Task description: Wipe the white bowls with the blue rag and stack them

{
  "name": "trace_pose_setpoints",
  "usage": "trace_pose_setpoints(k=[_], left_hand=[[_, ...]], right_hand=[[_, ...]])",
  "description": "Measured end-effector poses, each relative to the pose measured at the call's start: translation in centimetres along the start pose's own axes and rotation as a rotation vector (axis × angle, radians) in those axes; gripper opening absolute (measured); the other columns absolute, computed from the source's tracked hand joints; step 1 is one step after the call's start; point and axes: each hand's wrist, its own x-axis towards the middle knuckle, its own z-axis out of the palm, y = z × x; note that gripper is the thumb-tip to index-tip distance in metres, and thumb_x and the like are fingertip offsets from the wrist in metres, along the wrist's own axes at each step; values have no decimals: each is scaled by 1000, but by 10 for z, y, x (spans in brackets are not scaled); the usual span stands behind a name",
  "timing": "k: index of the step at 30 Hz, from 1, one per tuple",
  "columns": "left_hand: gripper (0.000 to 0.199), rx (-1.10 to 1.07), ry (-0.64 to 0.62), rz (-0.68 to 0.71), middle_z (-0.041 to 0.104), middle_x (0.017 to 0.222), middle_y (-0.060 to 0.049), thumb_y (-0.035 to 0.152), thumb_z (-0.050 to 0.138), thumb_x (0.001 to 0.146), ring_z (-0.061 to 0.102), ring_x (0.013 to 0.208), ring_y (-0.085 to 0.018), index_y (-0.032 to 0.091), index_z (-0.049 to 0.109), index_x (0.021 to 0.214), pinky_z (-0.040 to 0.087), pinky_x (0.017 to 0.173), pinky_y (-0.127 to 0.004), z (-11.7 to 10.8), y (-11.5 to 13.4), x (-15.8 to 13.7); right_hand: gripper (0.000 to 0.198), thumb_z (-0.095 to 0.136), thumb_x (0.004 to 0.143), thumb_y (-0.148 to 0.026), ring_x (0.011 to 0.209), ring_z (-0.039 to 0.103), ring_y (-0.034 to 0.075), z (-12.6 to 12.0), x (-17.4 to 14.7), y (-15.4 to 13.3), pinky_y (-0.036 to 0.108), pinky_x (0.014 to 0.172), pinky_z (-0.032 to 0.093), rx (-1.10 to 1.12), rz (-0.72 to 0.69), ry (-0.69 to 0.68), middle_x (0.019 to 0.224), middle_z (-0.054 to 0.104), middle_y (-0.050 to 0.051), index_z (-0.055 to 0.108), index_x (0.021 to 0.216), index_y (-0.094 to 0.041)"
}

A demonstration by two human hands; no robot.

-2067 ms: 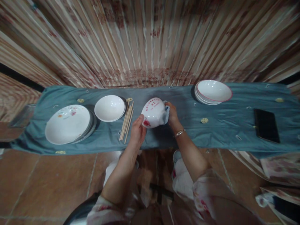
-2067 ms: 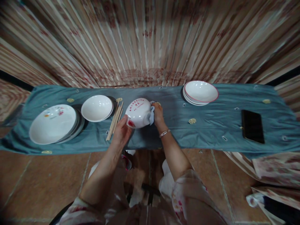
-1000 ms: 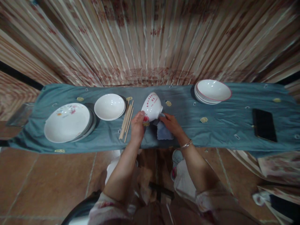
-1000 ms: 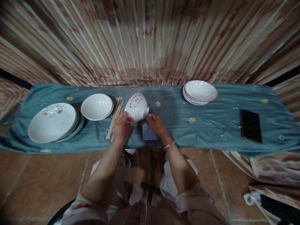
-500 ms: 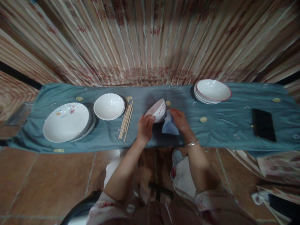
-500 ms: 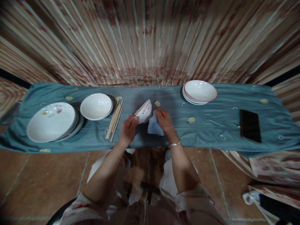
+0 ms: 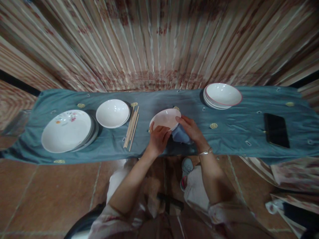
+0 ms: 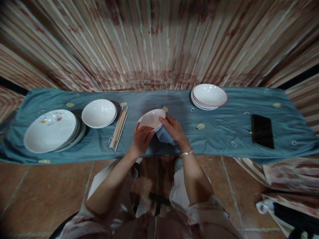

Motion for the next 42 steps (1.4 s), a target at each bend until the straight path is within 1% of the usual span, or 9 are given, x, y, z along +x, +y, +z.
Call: trace_pose_setpoints(k=[4, 8, 13, 17, 20, 23, 28, 35, 42], left_hand=[[39, -57, 54, 97, 70, 132, -13, 38, 49, 102, 62, 128, -25, 20, 58, 136, 20, 127, -53, 3, -1, -3], [47, -163, 156, 113, 56, 152, -17, 42, 49, 102, 45, 148, -28, 21, 53, 144, 18, 128, -53, 1, -4, -3], [57, -564, 386, -222, 48, 159, -13, 55, 63, 92, 32, 155, -31, 24, 57, 139, 19, 128, -49, 4, -17, 4], [50, -1093, 566, -653, 64, 140, -7, 50, 77, 81, 52, 139, -26, 25, 64, 122, 41, 115, -36, 0, -21, 9], [38, -1385, 431, -792, 74, 106, -6, 46, 78, 80, 69, 104, -22, 19, 66, 103, 55, 94, -33, -11, -15, 10], [35, -1534, 263, -880, 75, 94, -4, 43, 76, 83, 71, 85, -20, 18, 66, 106, 60, 85, -36, -23, -5, 10], [37, -1545, 251, -898, 75, 91, -7, 35, 79, 79, 72, 94, -25, 16, 65, 108, 62, 86, -39, -28, 0, 10], [39, -1425, 336, -810, 70, 88, -1, 28, 89, 66, 66, 77, -15, 18, 65, 96, 60, 76, -29, -26, -2, 6], [48, -1360, 307, -781, 70, 83, 0, 32, 91, 62, 65, 76, -15, 19, 68, 103, 59, 72, -27, -14, 3, 4]], right_hand=[[38, 57, 83, -56, 80, 60, 21, 0, 1, 6, 32, 75, 46, 72, 108, 46, 79, 69, 1, 70, 82, -20], [29, 57, 77, -49, 68, 50, 17, 4, 8, 18, 29, 64, 39, 109, 174, 139, 65, 57, -3, 63, 70, -21], [24, 58, 73, -44, 62, 42, 14, 5, 13, 26, 28, 60, 34, 165, 128, 170, 58, 49, -5, 58, 63, -22], [24, 59, 71, -43, 64, 44, 14, 4, 14, 20, 27, 60, 34, 238, 80, 168, 59, 52, -5, 59, 61, -22], [23, 61, 69, -43, 66, 49, 14, 3, 12, 12, 27, 62, 37, 334, 60, 174, 63, 58, -4, 64, 65, -21], [23, 63, 70, -43, 66, 53, 15, 3, 11, 7, 27, 63, 41, 400, 53, 168, 65, 62, -4, 67, 70, -21], [29, 69, 69, -48, 68, 56, 15, 2, 12, 7, 28, 66, 46, 374, 40, 202, 71, 68, -3, 72, 75, -20], [40, 62, 85, -49, 96, 66, 22, -11, 10, -1, 40, 94, 52, 127, -139, 536, 105, 76, 7, 73, 107, -18], [46, 54, 84, -32, 119, 64, 26, 14, 8, 0, 43, 110, 48, 124, -222, 404, 127, 73, 8, 66, 127, -21]])
